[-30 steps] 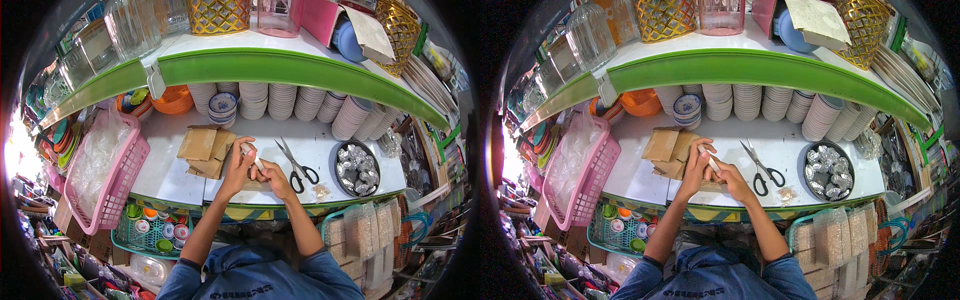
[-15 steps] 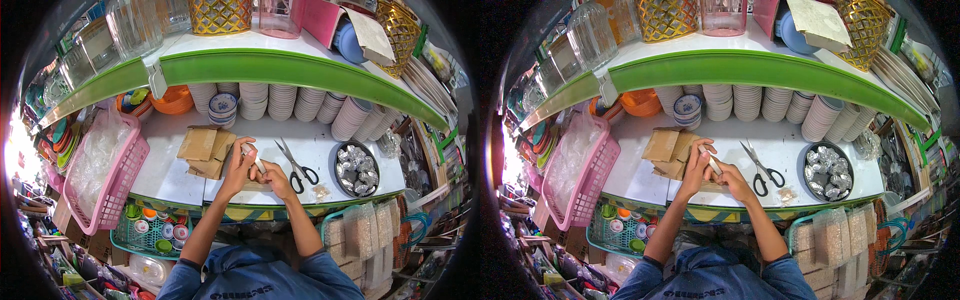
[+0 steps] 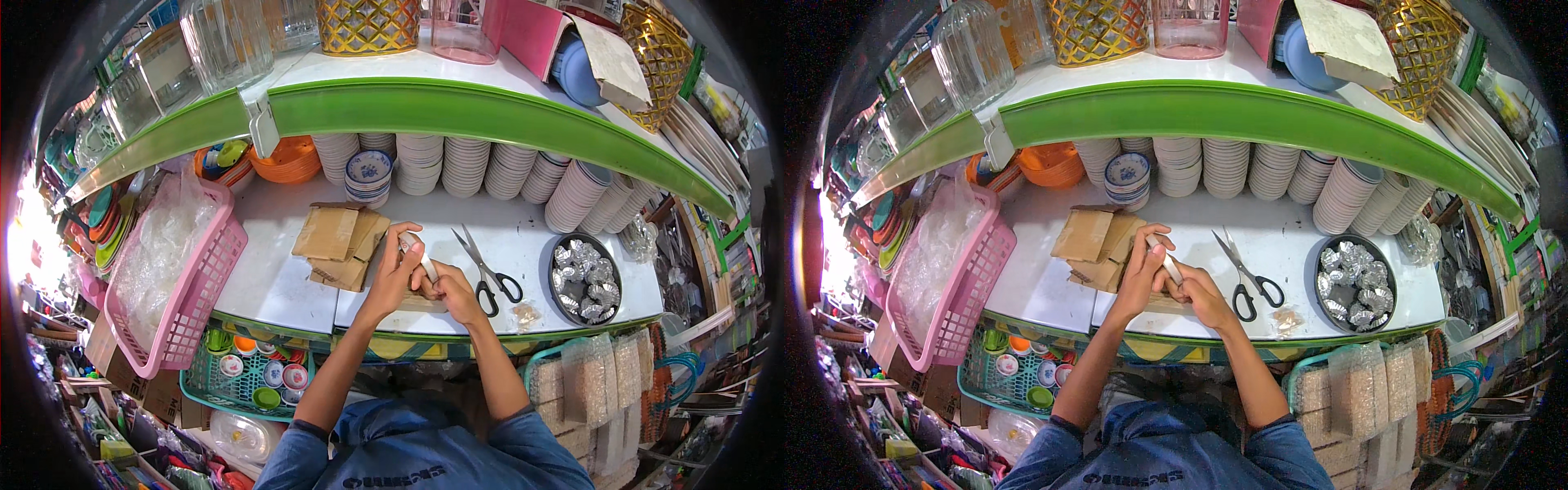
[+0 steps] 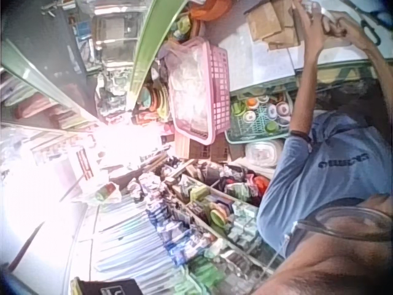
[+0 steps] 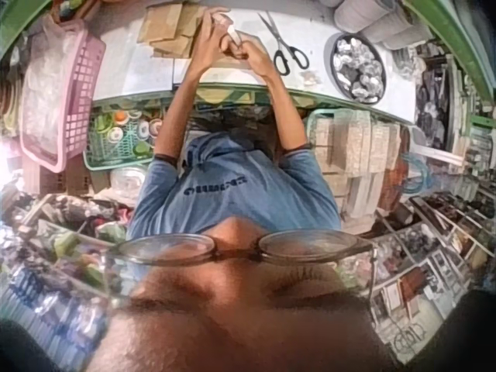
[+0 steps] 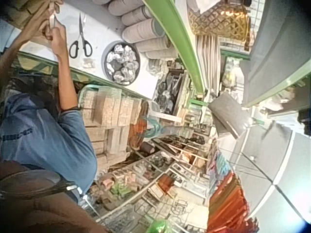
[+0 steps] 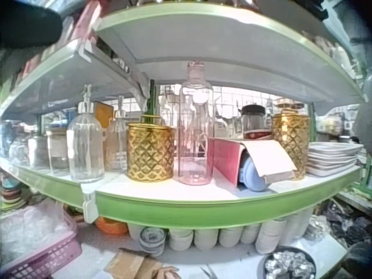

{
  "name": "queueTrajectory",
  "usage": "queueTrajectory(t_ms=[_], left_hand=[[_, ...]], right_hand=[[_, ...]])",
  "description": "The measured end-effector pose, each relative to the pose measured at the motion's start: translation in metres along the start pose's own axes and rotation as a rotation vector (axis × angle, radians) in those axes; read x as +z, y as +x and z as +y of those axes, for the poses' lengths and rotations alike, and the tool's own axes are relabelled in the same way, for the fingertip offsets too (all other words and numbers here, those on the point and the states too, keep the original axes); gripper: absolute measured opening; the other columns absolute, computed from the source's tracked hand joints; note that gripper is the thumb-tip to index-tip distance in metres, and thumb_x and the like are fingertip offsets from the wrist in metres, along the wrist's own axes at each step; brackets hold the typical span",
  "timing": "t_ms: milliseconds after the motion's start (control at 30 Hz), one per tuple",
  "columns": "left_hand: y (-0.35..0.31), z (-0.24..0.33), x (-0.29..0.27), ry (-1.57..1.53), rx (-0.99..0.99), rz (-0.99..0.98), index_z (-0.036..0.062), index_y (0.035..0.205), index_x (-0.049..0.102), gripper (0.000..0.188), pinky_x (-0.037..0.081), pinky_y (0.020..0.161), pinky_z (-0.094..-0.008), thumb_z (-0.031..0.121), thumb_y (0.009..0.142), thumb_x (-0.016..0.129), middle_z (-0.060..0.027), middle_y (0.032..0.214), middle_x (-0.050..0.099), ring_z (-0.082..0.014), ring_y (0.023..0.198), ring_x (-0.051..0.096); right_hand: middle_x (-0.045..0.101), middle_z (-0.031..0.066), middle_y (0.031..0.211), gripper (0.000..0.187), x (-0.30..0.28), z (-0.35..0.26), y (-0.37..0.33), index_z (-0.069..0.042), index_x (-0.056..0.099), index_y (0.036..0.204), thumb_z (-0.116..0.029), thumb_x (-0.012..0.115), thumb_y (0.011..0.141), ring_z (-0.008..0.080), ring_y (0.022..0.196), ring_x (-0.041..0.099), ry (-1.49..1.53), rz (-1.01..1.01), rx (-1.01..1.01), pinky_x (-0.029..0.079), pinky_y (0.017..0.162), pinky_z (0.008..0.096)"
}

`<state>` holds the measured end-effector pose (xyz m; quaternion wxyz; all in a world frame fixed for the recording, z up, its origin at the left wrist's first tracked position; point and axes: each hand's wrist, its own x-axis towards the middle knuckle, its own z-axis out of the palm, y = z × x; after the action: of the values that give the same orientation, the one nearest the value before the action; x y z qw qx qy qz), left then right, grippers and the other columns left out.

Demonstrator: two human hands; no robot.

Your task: The recorder is assembling small cardboard boxes and packing metal kitchen items into them with bubble wrap.

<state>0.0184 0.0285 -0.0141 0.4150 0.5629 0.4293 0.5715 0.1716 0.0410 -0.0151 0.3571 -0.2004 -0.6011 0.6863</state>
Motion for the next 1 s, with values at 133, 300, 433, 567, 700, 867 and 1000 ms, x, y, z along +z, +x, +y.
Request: queueTrajectory(t_ms=[133, 300, 433, 567, 700, 867, 1000], left_hand=[[0.0, 0.004, -0.001, -0.096, -0.065, -0.026, 0.0084, 0.127, 0.043, 0.029, 0.038, 0.068, -0.0228, 0.023, 0.103, 0.047, -0.002, 0.091, 0.048, -0.0081, 0.075, 0.044], [-0.001, 0.002, -0.001, -0.132, -0.11, -0.022, 0.0088, 0.127, 0.043, 0.029, 0.039, 0.068, -0.023, 0.024, 0.102, 0.047, -0.0025, 0.091, 0.049, -0.0086, 0.076, 0.045], [0.003, -0.016, -0.005, -0.023, 0.043, -0.017, 0.0098, 0.121, 0.043, 0.026, 0.04, 0.062, -0.0198, 0.03, 0.105, 0.037, -0.005, 0.102, 0.051, -0.007, 0.071, 0.044], [0.002, -0.013, 0.003, -0.249, -0.116, -0.013, 0.0114, 0.112, 0.043, 0.026, 0.048, 0.068, -0.0273, 0.036, 0.106, 0.036, -0.0056, 0.098, 0.052, -0.0126, 0.079, 0.052], [0.008, -0.034, -0.004, -0.239, -0.108, 0.058, 0.0119, 0.11, 0.043, 0.028, 0.051, 0.069, -0.031, 0.039, 0.106, 0.035, -0.0052, 0.096, 0.051, -0.0135, 0.078, 0.054], [0.01, -0.026, 0.002, -0.185, -0.109, 0.069, 0.0118, 0.107, 0.044, 0.031, 0.052, 0.068, -0.0329, 0.042, 0.105, 0.036, -0.0044, 0.093, 0.051, -0.014, 0.078, 0.054], [0.006, -0.021, 0.003, -0.165, -0.093, 0.081, 0.0122, 0.106, 0.045, 0.032, 0.05, 0.067, -0.0313, 0.043, 0.104, 0.037, -0.004, 0.092, 0.051, -0.0131, 0.078, 0.053]], right_hand=[[0.036, -0.0022, 0.064, 0.03, -0.002, 0.001, 0.001, 0.003, 0.058, 0.094, -0.013, 0.037, 0.079, 0.0083, 0.057, 0.027, -0.012, -0.021, -0.055, 0.024, 0.056, 0.025], [0.036, -0.0024, 0.064, 0.032, 0.001, 0.002, 0.0, 0.004, 0.059, 0.095, -0.016, 0.038, 0.08, 0.0076, 0.057, 0.026, 0.002, -0.003, -0.03, 0.022, 0.055, 0.0246], [0.046, 0.0008, 0.067, 0.036, -0.004, 0.004, 0.002, 0.005, 0.062, 0.098, -0.019, 0.041, 0.08, 0.0078, 0.056, 0.034, -0.024, -0.035, -0.031, 0.028, 0.055, 0.0233], [0.056, 0.0044, 0.076, 0.029, -0.008, -0.007, 0.0, 0.003, 0.063, 0.103, -0.016, 0.05, 0.085, 0.0092, 0.065, 0.048, 0.031, -0.033, -0.084, 0.038, 0.057, 0.0225], [0.066, 0.0067, 0.09, 0.031, -0.007, -0.045, -0.005, -0.002, 0.066, 0.109, -0.005, 0.069, 0.078, 0.0136, 0.08, 0.062, -0.553, 0.16, -0.289, 0.052, 0.063, 0.0263], [0.069, -0.0001, 0.087, 0.03, -0.026, -0.064, -0.008, -0.016, 0.075, 0.103, -0.014, 0.079, 0.073, 0.0138, 0.079, 0.064, -1.194, 0.149, -0.716, 0.054, 0.054, 0.0244], [0.068, -0.0062, 0.081, 0.03, -0.018, -0.065, -0.015, -0.023, 0.077, 0.102, -0.017, 0.078, 0.072, 0.0107, 0.076, 0.063, -1.409, 0.214, -0.734, 0.053, 0.052, 0.0232]])
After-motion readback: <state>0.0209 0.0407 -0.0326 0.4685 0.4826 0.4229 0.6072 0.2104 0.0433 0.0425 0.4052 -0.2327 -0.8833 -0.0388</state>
